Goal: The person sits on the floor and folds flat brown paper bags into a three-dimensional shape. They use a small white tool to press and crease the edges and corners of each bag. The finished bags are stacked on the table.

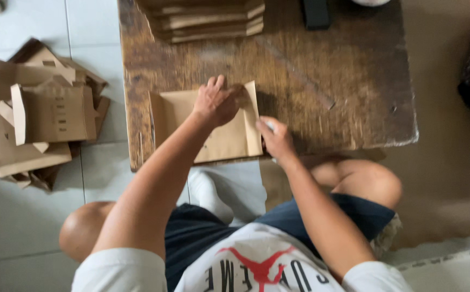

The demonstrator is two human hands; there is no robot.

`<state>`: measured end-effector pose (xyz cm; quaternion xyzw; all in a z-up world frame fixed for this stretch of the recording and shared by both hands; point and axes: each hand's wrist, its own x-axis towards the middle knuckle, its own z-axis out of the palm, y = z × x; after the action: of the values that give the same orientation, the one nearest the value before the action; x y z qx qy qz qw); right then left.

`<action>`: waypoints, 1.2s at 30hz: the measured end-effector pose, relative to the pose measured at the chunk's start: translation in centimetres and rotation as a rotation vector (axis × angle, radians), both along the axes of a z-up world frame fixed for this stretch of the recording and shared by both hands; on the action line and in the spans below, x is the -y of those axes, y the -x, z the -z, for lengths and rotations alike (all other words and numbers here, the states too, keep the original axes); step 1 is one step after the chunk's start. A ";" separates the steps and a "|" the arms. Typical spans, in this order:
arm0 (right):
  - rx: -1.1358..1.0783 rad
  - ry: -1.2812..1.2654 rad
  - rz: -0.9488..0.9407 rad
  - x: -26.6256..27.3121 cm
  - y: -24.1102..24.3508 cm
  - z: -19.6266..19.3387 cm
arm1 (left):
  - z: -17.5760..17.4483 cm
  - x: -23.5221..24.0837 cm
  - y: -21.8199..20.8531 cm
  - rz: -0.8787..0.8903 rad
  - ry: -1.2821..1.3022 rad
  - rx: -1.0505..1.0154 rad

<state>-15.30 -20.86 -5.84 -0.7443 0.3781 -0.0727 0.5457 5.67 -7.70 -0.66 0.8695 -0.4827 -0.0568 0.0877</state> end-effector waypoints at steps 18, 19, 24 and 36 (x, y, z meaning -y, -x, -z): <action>-0.281 0.377 -0.432 -6.4 -1.2 -9.9 | 0.2 -8.0 3.5 0.209 0.297 0.016; -0.338 0.341 -0.401 -6.6 -0.5 -9.2 | 0.3 -8.0 3.6 0.207 0.257 0.015; -0.247 0.334 -0.322 -7.4 0.7 -7.5 | -1.6 -7.8 3.9 0.212 0.251 0.031; -0.192 0.408 -0.249 -7.5 0.1 -6.0 | -1.8 -7.8 3.9 0.187 0.215 -0.006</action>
<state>-15.42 -13.32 0.13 -0.8832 0.3112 -0.0089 0.3507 1.73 0.10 1.16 0.8062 -0.5646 -0.0150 0.1762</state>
